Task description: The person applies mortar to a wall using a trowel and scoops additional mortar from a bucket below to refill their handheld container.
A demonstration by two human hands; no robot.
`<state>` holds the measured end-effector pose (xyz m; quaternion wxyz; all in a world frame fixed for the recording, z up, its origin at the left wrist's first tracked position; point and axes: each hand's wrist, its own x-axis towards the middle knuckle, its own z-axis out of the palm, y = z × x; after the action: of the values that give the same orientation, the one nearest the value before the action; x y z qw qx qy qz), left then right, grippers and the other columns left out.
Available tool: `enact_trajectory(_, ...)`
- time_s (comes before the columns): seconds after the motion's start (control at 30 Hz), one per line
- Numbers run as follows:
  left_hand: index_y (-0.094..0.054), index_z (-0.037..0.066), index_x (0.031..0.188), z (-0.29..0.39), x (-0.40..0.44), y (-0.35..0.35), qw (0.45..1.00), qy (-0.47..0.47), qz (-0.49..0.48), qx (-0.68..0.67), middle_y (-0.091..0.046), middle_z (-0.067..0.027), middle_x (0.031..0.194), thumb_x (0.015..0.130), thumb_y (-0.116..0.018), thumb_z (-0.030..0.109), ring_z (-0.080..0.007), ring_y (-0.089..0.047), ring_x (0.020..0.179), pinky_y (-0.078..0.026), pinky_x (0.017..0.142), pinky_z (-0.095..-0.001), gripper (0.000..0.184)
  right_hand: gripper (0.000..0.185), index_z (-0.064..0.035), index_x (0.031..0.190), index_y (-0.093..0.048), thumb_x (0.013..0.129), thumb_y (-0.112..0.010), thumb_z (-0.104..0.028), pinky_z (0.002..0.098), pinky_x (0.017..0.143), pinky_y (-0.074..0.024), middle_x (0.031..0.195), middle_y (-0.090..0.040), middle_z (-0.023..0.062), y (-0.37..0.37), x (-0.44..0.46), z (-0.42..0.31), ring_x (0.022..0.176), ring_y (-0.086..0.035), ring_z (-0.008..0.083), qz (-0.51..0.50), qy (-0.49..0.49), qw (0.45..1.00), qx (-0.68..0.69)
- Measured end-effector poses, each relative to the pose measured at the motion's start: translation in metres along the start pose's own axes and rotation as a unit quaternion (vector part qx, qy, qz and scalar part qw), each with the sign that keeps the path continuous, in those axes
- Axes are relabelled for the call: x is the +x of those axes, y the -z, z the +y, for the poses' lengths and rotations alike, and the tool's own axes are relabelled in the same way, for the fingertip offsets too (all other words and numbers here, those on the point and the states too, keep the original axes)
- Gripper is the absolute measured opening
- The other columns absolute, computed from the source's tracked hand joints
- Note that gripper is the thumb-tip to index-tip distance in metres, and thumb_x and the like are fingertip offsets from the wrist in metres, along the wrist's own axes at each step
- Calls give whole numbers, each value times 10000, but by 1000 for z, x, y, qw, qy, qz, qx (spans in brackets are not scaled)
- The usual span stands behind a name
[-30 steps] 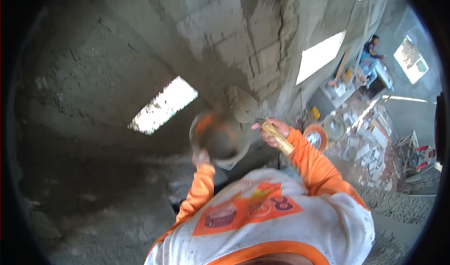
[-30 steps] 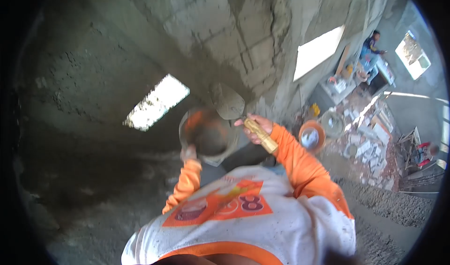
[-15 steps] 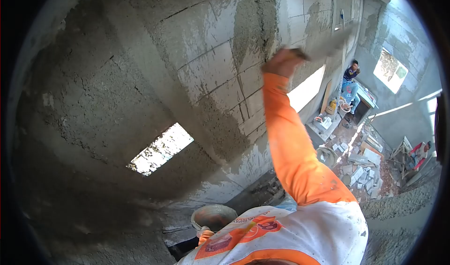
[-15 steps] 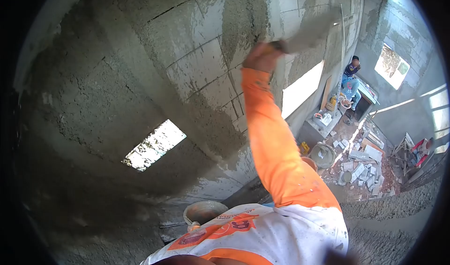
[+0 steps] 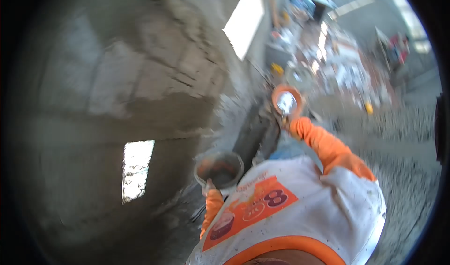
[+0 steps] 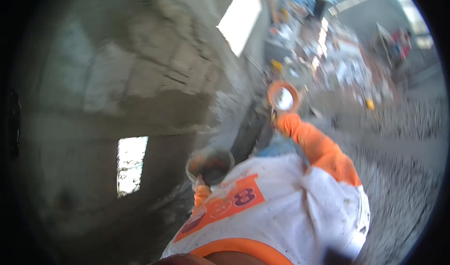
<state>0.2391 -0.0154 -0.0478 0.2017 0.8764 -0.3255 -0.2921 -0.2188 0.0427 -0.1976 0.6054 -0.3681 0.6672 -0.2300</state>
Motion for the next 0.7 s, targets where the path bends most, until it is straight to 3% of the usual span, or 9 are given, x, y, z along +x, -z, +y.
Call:
enact_trajectory(0.07,-590,-68,913,25,8,-34,996,-28,-16,86,-614,-172,794,630,-688,316,-287,-571,695,-450,658,-356,487,161,-76,687,-465,750,-520,-214,326,368,-292,564,-461,53,12,-55,45,459,-440,159,45,-155,983,85)
enact_trajectory(0.2,-532,-110,982,83,12,-118,968,-133,-42,209,-562,-261,929,656,-639,400,-352,-541,867,-415,785,-383,614,146,-79,703,-484,757,-503,-213,343,405,-320,582,-467,59,106,-76,74,484,-446,168,109,-385,900,172)
enact_trajectory(0.23,-509,-122,1009,94,15,-146,944,-190,-24,268,-534,-287,985,668,-621,423,-367,-517,936,-394,834,-392,652,138,-76,735,-494,762,-494,-212,347,431,-339,601,-483,68,126,-70,88,514,-465,179,119,-400,893,169)
enact_trajectory(0.33,-474,-128,1054,142,16,-248,928,-226,-74,287,-489,-302,1057,684,-592,460,-386,-460,1015,-343,901,-405,705,162,-69,833,-524,774,-468,-209,360,507,-396,659,-530,95,184,-32,144,604,-521,213,128,-350,925,71)
enact_trajectory(0.43,-516,-109,985,193,15,-380,917,-317,-116,214,-536,-281,968,672,-634,371,-389,-509,922,-390,830,-411,585,233,-61,930,-554,786,-442,-206,373,584,-453,717,-577,122,244,38,214,694,-578,248,141,-258,950,-109)
enact_trajectory(0.5,-536,-64,954,226,19,-478,871,-410,-126,241,-546,-235,926,656,-638,274,-379,-515,880,-403,800,-406,463,320,-80,1012,-578,778,-461,-266,419,707,-465,1070,-555,143,309,97,191,972,-553,265,116,-367,900,-203)
enact_trajectory(0.53,-546,-42,938,241,22,-527,842,-459,-125,253,-551,-212,905,647,-639,226,-373,-518,858,-409,785,-403,406,319,-86,1030,-573,783,-445,-242,412,739,-463,1094,-543,135,331,145,253,1008,-532,261,186,-331,894,-237)
enact_trajectory(0.6,-548,7,966,260,36,-621,788,-548,-130,247,-538,-163,949,638,-642,194,-351,-507,885,-411,801,-379,389,316,-101,1045,-574,784,-422,-195,412,802,-450,1126,-532,96,379,194,222,1025,-523,263,132,-416,853,-285)
enact_trajectory(0.7,-565,4,947,281,44,-745,746,-595,-139,264,-541,-150,983,621,-654,196,-310,-513,925,-406,831,-348,388,284,-112,1016,-594,772,-457,-162,387,798,-456,1081,-563,56,436,301,241,991,-542,248,44,-431,840,-328)
